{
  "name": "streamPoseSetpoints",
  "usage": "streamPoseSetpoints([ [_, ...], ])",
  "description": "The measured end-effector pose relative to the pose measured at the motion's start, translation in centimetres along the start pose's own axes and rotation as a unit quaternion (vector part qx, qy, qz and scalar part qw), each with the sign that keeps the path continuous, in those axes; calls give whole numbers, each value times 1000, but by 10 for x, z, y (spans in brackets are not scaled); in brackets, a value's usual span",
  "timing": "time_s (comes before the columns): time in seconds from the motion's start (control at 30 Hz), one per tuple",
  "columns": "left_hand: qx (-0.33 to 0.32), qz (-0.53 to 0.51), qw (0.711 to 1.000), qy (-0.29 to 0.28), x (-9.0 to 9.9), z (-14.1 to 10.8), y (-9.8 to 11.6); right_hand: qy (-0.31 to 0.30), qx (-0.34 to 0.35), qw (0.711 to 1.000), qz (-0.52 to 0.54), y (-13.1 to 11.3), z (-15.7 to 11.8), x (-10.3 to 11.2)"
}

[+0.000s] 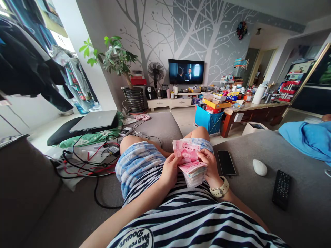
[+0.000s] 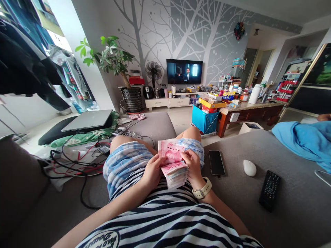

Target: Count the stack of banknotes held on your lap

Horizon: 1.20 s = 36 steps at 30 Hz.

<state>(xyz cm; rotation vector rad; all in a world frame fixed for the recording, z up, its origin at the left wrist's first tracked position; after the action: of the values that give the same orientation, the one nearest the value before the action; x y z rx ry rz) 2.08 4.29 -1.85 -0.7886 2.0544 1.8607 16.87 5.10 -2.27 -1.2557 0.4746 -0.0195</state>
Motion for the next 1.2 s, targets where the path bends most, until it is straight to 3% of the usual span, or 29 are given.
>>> streamPoseSetpoints([
  [0.3,-17,-31,998,46,3,3,-2,9,0,1000,7,1,0,-1],
  [1.2,-16,-16,999,32,4,5,-4,9,-12,1000,22,-1,-2,-1],
])
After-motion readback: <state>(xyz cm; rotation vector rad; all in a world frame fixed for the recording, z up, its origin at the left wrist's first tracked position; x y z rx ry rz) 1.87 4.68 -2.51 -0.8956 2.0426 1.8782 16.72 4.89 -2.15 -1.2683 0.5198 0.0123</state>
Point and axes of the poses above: each hand's wrist, its own z-axis towards the middle knuckle, its own x-axis out of the back of the hand, y = z × x, the point moved 2 cm from there along z, towards the middle knuckle, and after that the axes turned 14 degrees about y, right-handed, at the moved point
